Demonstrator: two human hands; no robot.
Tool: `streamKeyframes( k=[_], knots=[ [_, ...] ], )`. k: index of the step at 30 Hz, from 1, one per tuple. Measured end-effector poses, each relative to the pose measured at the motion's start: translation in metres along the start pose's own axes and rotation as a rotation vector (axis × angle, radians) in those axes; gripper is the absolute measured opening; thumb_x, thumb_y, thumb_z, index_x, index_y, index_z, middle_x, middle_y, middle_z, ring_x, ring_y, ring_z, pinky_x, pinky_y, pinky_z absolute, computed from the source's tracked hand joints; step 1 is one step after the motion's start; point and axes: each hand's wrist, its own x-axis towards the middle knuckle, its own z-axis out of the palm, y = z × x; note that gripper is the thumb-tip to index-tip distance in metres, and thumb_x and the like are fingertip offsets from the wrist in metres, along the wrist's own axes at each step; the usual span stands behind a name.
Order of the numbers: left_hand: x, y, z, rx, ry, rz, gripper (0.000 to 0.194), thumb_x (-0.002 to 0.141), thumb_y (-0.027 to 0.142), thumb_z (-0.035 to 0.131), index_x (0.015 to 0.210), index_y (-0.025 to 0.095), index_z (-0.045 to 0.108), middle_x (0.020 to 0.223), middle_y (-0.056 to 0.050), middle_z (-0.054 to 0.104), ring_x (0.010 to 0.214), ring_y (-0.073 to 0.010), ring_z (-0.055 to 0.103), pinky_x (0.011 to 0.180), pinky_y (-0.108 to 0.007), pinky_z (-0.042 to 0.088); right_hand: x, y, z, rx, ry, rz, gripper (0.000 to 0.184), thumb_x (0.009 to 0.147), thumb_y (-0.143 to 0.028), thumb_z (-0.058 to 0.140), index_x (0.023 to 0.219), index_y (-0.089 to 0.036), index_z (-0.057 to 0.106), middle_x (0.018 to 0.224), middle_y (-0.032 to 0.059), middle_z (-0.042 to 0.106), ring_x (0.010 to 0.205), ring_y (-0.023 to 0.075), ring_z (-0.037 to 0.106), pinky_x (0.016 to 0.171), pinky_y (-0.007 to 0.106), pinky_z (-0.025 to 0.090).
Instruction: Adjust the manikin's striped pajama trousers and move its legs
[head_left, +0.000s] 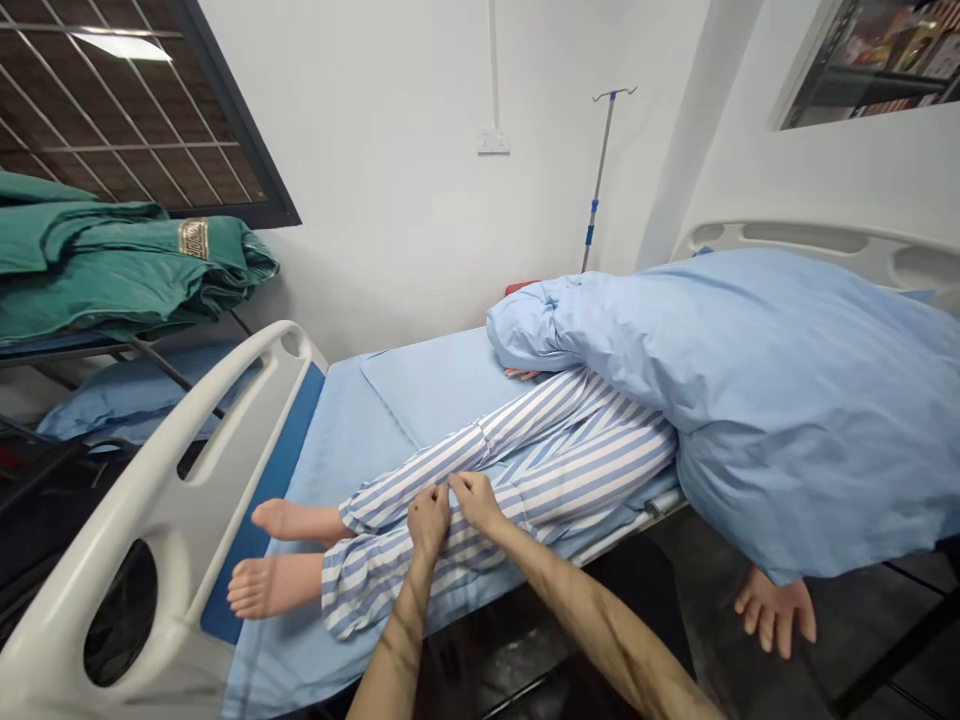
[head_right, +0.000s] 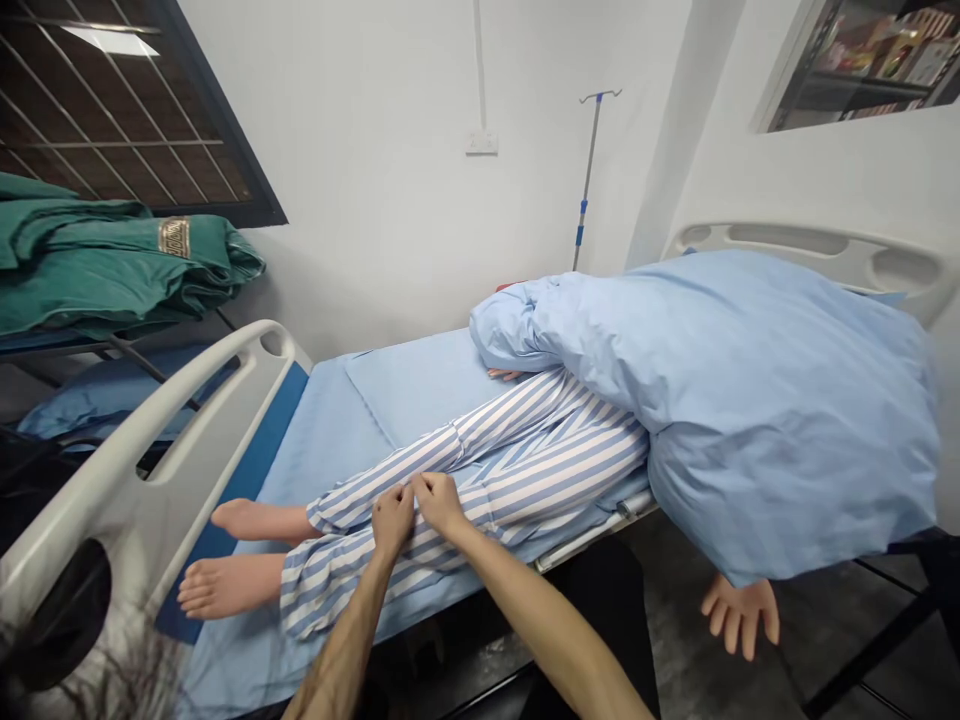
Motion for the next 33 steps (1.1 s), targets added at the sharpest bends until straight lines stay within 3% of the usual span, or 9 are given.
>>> streamKeyframes(
  k=[3,5,7,12,17,21,25,30,33],
  knots=[
    [0.001,-0.006,-0.006,0.055,-0.014,0.011,0.036,0.087,0.028,0.042,0.052,0.021,0.035,0.055,0.001,0.045,0.060,-0.0146,0.042,0.064,-0.027,0.028,0.012,-0.020,-0.026,-0.052,0.032,-0.065,0.053,0.088,-0.054,0.041,0.051,-0.019,0.028,0.047,-0.0019,0.032,0.052,0.0111,0.032,0.054,0.026,0.023],
    [0.001,-0.011,-0.009,0.074,-0.019,0.008,0.036,0.087,0.028,0.041,0.053,0.022,0.035,0.055,0.001,0.045,0.060,-0.0148,0.042,0.064,-0.027,0.028,0.016,-0.023,-0.033,-0.073,0.088,-0.064,0.053,0.091,-0.053,0.039,0.052,-0.019,0.027,0.049,-0.0021,0.032,0.053,0.0107,0.032,0.055,0.025,0.024],
    [0.001,-0.015,-0.010,0.097,-0.012,0.004,0.036,0.087,0.029,0.042,0.053,0.022,0.035,0.055,0.000,0.046,0.061,-0.0151,0.043,0.065,-0.027,0.028,0.014,-0.014,-0.027,-0.104,0.110,-0.029,0.052,0.092,-0.050,0.038,0.052,-0.019,0.027,0.048,-0.0019,0.031,0.053,0.0108,0.032,0.054,0.025,0.023],
    [-0.001,-0.023,-0.011,0.085,0.023,0.024,0.034,0.084,0.029,0.044,0.053,0.022,0.033,0.054,0.002,0.041,0.059,-0.0143,0.040,0.064,-0.027,0.028,0.002,0.021,0.005,-0.226,0.028,0.025,0.049,0.089,-0.045,0.042,0.050,-0.019,0.030,0.045,-0.0010,0.037,0.052,0.0124,0.037,0.054,0.027,0.020],
    [0.000,0.010,-0.004,-0.276,0.115,-0.016,0.036,0.081,0.037,0.045,0.053,0.023,0.028,0.052,0.004,0.031,0.058,-0.0128,0.034,0.060,-0.027,0.029,0.005,0.030,0.011,-0.137,0.135,0.001,0.051,0.089,-0.050,0.038,0.049,-0.019,0.028,0.043,-0.0009,0.038,0.049,0.0129,0.036,0.051,0.025,0.020],
    [-0.005,0.044,0.021,-0.460,0.155,-0.124,0.035,0.087,0.040,0.034,0.056,0.025,0.033,0.055,0.001,0.040,0.060,-0.0146,0.038,0.062,-0.028,0.035,0.009,0.034,0.008,0.012,0.195,0.048,0.050,0.087,-0.053,0.037,0.050,-0.020,0.029,0.044,-0.0007,0.039,0.049,0.0130,0.035,0.050,0.025,0.022],
    [-0.012,0.044,0.037,-0.299,0.128,-0.079,0.040,0.093,0.040,0.025,0.060,0.024,0.040,0.060,-0.004,0.051,0.065,-0.0182,0.047,0.070,-0.032,0.036,0.014,0.028,-0.014,0.069,0.186,0.051,0.052,0.088,-0.055,0.040,0.050,-0.020,0.027,0.043,-0.0015,0.032,0.049,0.0122,0.032,0.049,0.024,0.021],
    [-0.013,0.035,0.035,-0.196,0.093,0.004,0.042,0.095,0.040,0.024,0.059,0.023,0.038,0.061,-0.004,0.053,0.063,-0.0169,0.045,0.069,-0.032,0.033,0.022,0.007,-0.059,-0.112,0.199,-0.040,0.051,0.092,-0.050,0.040,0.053,-0.020,0.027,0.049,-0.0024,0.033,0.055,0.0109,0.031,0.056,0.026,0.024],
    [-0.013,0.032,0.032,-0.167,0.096,0.011,0.043,0.095,0.039,0.026,0.058,0.023,0.037,0.059,-0.004,0.052,0.062,-0.0157,0.043,0.067,-0.031,0.032,0.017,0.012,-0.056,-0.186,0.148,0.005,0.049,0.094,-0.046,0.038,0.053,-0.020,0.027,0.050,-0.0023,0.034,0.056,0.0110,0.033,0.057,0.026,0.024]
  ],
)
